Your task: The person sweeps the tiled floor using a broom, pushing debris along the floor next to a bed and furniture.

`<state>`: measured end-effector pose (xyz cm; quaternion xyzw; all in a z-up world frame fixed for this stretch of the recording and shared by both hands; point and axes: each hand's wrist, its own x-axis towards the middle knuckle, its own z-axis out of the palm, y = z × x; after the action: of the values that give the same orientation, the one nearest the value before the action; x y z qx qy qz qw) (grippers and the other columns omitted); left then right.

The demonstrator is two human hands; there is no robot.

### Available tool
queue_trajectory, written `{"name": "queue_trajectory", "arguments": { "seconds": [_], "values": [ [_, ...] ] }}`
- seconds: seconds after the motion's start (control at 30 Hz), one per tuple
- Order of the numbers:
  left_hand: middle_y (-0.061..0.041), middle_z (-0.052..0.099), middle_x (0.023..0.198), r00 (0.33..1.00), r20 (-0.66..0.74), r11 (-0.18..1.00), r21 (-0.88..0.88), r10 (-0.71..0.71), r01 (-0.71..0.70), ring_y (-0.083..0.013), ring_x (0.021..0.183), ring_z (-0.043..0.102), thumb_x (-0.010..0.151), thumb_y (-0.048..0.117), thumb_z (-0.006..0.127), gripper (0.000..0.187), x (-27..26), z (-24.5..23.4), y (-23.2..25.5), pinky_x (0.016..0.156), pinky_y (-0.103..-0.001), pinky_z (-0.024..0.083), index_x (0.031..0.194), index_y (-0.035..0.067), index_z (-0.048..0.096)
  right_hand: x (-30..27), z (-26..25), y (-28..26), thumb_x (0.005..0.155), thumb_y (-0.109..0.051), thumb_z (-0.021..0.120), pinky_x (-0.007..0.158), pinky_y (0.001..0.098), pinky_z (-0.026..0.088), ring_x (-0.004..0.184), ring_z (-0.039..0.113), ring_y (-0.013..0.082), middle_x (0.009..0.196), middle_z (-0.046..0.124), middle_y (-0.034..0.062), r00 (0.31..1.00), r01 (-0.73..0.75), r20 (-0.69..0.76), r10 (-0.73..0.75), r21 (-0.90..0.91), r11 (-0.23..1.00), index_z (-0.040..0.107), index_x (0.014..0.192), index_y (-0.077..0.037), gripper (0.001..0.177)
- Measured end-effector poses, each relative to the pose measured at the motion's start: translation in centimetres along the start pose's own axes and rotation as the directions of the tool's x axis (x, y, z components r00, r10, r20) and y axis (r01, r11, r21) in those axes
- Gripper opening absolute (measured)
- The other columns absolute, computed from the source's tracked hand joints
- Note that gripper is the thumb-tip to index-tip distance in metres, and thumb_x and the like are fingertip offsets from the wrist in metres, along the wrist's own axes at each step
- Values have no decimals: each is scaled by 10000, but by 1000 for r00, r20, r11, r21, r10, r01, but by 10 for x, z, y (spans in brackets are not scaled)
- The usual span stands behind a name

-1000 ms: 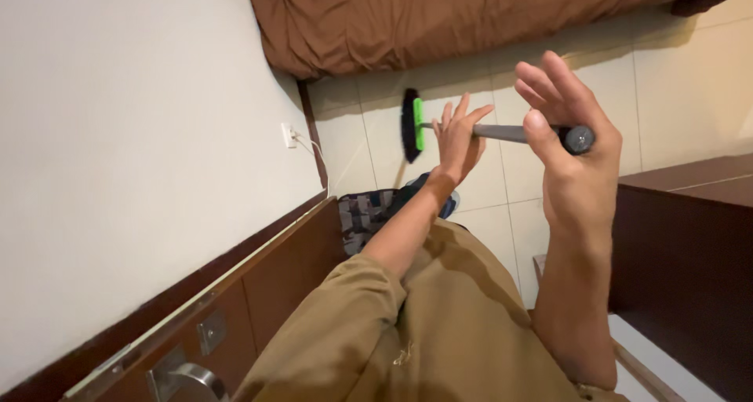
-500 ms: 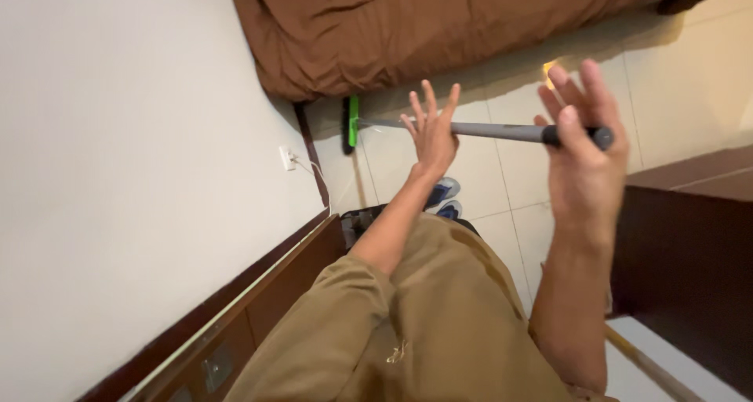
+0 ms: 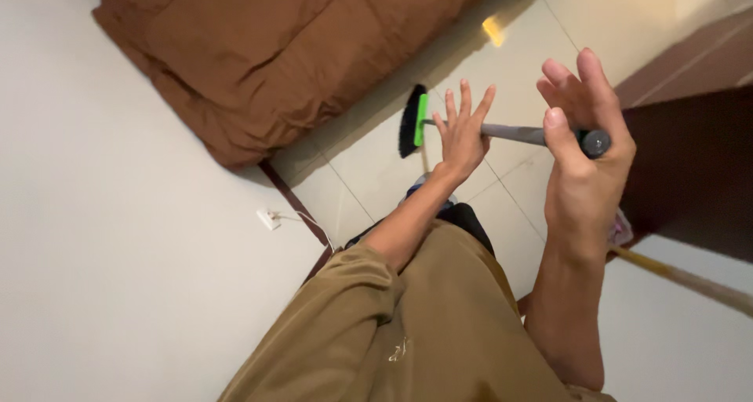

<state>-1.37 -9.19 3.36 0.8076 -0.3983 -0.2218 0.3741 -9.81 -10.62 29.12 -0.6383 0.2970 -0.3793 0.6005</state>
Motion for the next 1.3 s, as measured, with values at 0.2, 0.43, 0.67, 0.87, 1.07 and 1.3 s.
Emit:
{"name": "queue_trajectory", "arguments": {
  "seconds": [0.2,0.43,0.67,0.87,1.07,1.3],
  "values": [
    [-216,133,1721,986,50,986,-38,162,-160,-537,1557,132,711,-74,703,996,3,4,37,1155,-785,130,1540,384,394,-4,-24,-25,1099,76,560,1154,387,509,1339,637,271,1443,639,176,989,75,-128,-77,-20,997,475,1579,-7,494],
    [-205,150,1692,976,196,992,51,100,-112,-537,1533,128,692,-81,696,925,35,1,26,1152,-777,109,1471,375,495,-4,-57,-5,1196,-39,566,1047,386,588,1296,692,277,1416,681,173,946,51,-323,-5,135,989,465,1604,-3,421],
    [-218,191,1671,921,389,988,145,-14,-46,-559,1512,121,796,-52,649,761,35,41,10,1159,-763,87,1440,347,572,-25,-68,22,1106,-109,578,1070,361,574,1270,691,241,1366,693,143,859,-127,-467,210,204,971,475,1515,17,440],
    [-207,283,1641,844,521,982,55,128,-183,-537,1496,208,812,27,687,662,-8,113,47,1151,-757,133,1374,369,620,-56,-100,-3,1062,-11,637,1148,368,534,1302,674,258,1392,682,157,880,-85,-469,80,11,996,547,1486,11,434],
    [-170,352,1638,788,564,964,-70,249,-255,-501,1500,274,799,29,684,639,-47,155,96,1172,-747,157,1336,374,659,-77,-131,-30,1012,55,639,1143,372,532,1338,647,254,1401,669,169,900,-102,-433,60,-75,992,588,1459,-7,455],
    [-146,357,1638,759,521,916,-139,391,-376,-496,1495,292,790,-26,649,609,-64,172,156,1154,-759,155,1270,342,721,-106,-190,-56,1047,79,606,1130,341,523,1238,674,230,1305,683,151,833,93,-547,-82,-9,996,582,1397,-7,361]
  ]
}}
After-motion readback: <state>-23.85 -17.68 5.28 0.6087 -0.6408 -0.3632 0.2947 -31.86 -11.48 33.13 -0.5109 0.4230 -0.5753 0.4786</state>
